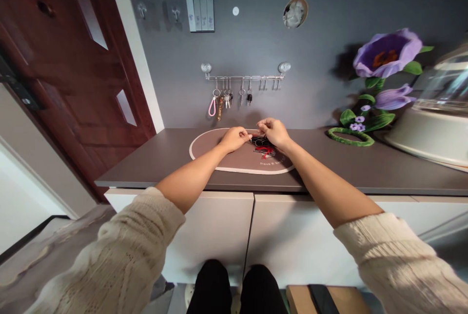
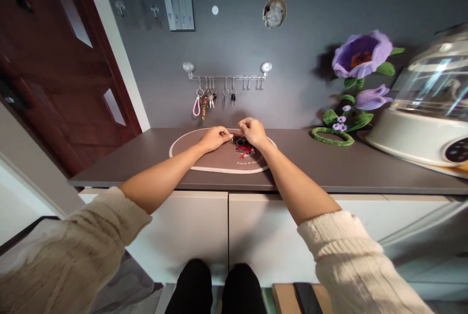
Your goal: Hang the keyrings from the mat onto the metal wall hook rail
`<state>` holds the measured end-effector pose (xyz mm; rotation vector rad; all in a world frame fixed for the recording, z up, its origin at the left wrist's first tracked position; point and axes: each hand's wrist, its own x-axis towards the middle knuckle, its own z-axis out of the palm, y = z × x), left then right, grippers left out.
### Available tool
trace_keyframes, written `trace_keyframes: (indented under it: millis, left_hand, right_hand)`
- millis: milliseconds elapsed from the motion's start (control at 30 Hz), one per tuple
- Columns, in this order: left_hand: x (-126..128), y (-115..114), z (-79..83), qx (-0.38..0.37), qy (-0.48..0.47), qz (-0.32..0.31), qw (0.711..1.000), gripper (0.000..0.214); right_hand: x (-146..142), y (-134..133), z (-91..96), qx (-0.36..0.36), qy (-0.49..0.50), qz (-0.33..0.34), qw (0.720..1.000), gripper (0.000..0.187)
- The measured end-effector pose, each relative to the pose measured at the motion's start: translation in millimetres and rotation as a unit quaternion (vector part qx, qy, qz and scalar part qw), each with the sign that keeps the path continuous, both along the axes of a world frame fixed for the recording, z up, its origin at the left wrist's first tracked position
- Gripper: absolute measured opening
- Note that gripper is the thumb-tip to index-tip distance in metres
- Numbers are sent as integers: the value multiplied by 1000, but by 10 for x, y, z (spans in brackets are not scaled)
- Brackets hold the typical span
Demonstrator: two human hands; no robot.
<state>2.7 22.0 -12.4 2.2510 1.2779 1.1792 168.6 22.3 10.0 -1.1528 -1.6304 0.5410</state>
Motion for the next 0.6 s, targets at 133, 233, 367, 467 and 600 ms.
trace_keyframes:
  millis: [133, 233, 367, 467, 600]
  left_hand:
    - [-21, 48, -15, 1, -17, 45, 999, 16]
    - [-39, 110, -50, 14, 2, 62, 998, 22]
    - [-45, 172, -90, 42, 61, 41, 996, 22]
    - [-41, 185, -101, 54, 82, 40, 994, 21]
    - [-38, 180, -102, 57, 91, 34, 994, 21]
  right_hand:
    - [-5, 22, -42, 8, -33, -10, 999, 6]
    - [-17, 17, -46, 7, -43, -15, 999, 5]
    - [-28, -8, -26, 9, -55, -21, 998, 6]
    - [-27, -13, -21, 13, -52, -23, 998, 6]
    - [-13, 20, -36, 11, -37, -16, 999, 6]
